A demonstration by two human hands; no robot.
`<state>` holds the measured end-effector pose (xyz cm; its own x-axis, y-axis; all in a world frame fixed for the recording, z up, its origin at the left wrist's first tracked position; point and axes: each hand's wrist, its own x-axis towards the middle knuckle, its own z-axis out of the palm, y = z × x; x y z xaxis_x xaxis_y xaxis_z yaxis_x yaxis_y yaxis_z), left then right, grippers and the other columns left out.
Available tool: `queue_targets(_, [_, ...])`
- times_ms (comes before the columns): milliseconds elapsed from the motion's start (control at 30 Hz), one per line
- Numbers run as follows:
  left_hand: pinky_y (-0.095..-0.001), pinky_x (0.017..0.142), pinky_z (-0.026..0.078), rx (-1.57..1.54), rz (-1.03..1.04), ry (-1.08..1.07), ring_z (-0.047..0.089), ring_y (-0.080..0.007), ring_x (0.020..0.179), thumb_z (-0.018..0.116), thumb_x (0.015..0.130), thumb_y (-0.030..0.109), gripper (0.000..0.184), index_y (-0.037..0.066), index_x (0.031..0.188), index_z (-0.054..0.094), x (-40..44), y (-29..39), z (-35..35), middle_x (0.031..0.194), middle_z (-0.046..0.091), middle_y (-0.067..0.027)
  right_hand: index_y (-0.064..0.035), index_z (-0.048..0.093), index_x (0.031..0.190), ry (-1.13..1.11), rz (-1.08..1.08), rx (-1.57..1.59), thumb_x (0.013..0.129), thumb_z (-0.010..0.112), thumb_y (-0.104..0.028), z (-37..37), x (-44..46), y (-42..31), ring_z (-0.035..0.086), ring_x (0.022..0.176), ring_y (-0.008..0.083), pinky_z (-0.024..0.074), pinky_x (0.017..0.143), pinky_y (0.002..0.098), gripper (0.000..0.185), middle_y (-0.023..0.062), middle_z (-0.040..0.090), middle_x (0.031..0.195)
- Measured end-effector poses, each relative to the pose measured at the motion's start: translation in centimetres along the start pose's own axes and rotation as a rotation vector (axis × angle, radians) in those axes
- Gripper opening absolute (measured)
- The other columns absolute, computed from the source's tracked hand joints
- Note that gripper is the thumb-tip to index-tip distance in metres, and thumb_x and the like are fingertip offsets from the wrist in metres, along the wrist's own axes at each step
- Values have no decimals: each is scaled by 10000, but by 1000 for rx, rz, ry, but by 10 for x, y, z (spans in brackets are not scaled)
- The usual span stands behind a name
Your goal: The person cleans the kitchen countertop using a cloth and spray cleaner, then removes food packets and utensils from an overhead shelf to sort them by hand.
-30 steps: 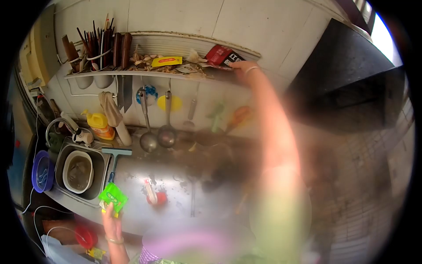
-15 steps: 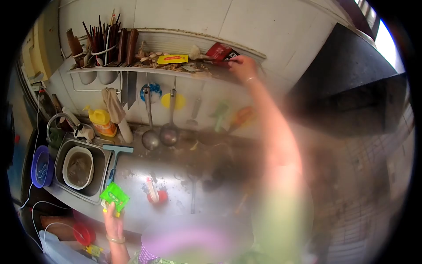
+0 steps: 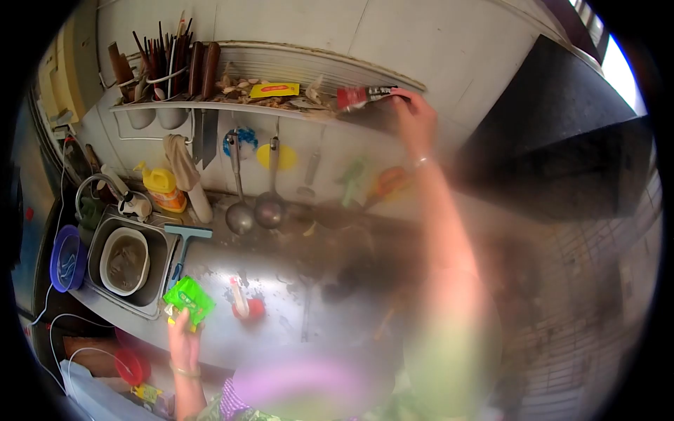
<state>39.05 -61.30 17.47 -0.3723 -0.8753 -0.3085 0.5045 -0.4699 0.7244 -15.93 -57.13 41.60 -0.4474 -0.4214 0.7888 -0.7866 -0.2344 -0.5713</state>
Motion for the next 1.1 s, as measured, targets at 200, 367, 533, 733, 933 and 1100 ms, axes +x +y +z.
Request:
queue_targets(200, [-285,686,542,-32,-29,-38,639,-165,924,639,870,121,413,91,1252,487,-3,-1,23,1105,623,-45,8,637,1056,72,69,267,924,542,12,-22,-20,-17,623,984,159,510,899,282,162,133,613,1195])
queue_targets(367, [-366,840,537,-133,-133,-237,616,-195,1015,627,866,90,425,89,1266,484,-11,6,56,1150,606,-62,0,635,1066,152,83,355,934,505,3,-37,-49,-48,594,1046,175,470,938,305,185,163,569,1267])
queue_targets(533, [-454,1088,354,-343,-336,-524,465,-314,1235,597,870,82,515,89,1352,417,-21,-9,133,1331,480,-170,-18,637,1072,57,56,537,936,504,-62,-29,-104,-75,572,1114,204,441,980,333,196,178,558,1284])
queue_targets(733, [-475,1096,338,-641,-511,-654,486,-278,1196,654,854,91,480,78,1301,480,-33,-26,182,1277,536,-121,-31,630,1048,-145,355,797,916,566,-110,26,-207,-121,568,1115,220,463,954,350,166,162,588,1233])
queue_targets(933, [-406,1011,430,-485,-209,-339,581,-219,1087,647,872,88,351,104,1210,554,-21,-29,150,1168,620,-66,4,579,1214,-613,314,742,837,556,-77,33,-210,-125,528,1206,247,447,981,358,386,188,497,1354])
queue_targets(1100, [-397,1009,438,-390,20,-277,593,-209,1080,648,878,118,360,64,1219,544,-16,10,102,1159,633,-64,-9,607,1160,-168,122,-193,791,556,-38,3,-72,-54,676,867,181,524,730,278,374,91,667,1074])
